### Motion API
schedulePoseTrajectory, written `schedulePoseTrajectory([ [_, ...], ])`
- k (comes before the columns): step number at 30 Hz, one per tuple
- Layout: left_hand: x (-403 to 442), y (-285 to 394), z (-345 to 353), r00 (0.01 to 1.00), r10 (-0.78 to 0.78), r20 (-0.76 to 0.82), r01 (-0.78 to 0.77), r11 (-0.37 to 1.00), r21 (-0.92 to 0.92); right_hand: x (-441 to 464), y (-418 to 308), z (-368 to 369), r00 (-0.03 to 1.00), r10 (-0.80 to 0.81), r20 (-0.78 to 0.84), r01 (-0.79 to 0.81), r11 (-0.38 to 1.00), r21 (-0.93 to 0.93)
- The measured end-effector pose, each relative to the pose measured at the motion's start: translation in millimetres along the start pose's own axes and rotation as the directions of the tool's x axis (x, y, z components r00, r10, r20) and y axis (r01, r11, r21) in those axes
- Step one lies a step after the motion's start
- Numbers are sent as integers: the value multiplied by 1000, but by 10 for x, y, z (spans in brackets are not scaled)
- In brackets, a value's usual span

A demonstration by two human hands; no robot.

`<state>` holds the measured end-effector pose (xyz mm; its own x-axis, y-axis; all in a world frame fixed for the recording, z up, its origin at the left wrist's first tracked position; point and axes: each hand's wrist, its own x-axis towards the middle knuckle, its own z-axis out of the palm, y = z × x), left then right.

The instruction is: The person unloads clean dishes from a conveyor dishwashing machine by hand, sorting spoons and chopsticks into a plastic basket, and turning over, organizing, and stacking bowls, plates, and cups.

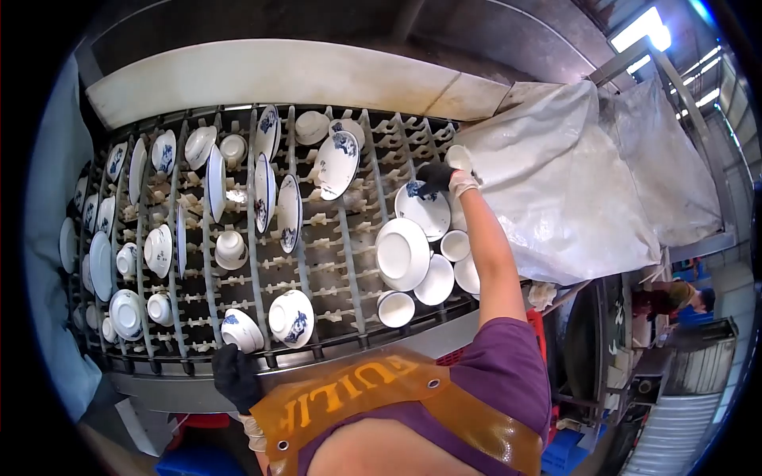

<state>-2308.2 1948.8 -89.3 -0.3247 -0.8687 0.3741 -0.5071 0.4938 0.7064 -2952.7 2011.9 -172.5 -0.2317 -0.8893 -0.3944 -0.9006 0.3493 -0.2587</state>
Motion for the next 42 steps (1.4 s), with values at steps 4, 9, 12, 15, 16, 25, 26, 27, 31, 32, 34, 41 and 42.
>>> schedulePoseTrajectory([
  [4,-38,31,48,999,24,-21,-23,999,50,-149,-437,-395,997,-13,82,20,997,-76],
  [9,-21,177,65,999,9,46,-13,996,88,-117,-991,-758,699,356,-620,-328,930,164],
  [12,-49,211,94,998,-24,56,18,994,111,-261,-1335,-769,797,326,-509,-287,945,157],
  [15,-50,275,116,1000,6,27,-9,995,101,-620,-1409,-220,991,-9,-135,45,962,270],
  [16,-63,296,126,998,-51,28,48,994,97,-764,-1428,1,987,-156,-36,160,936,314],
  [25,-29,437,242,998,49,33,-52,993,110,-1440,-2296,-828,908,-259,-330,346,908,238],
  [26,-43,439,263,998,45,31,-49,993,111,-1412,-2384,-834,908,-262,-328,348,907,238],
  [27,-81,428,279,999,37,21,-38,997,71,-1364,-2467,-813,887,-364,-285,357,931,-80],
  [31,-128,432,297,1000,-1,19,2,1000,-11,-787,-2388,-392,768,-556,-316,314,758,-572],
  [32,-142,440,303,999,17,27,-16,1000,-4,-654,-2284,-288,601,-677,-424,333,695,-638],
  [34,-182,468,315,1000,25,8,-25,999,24,-728,-2081,-313,548,-710,-443,376,682,-627],
  [41,-201,950,589,944,106,312,-23,965,-261,-1511,-1474,221,929,-368,47,329,876,353],
  [42,-104,1210,665,903,128,411,15,944,-328,-1510,-1509,392,938,-345,-30,341,908,245],
])
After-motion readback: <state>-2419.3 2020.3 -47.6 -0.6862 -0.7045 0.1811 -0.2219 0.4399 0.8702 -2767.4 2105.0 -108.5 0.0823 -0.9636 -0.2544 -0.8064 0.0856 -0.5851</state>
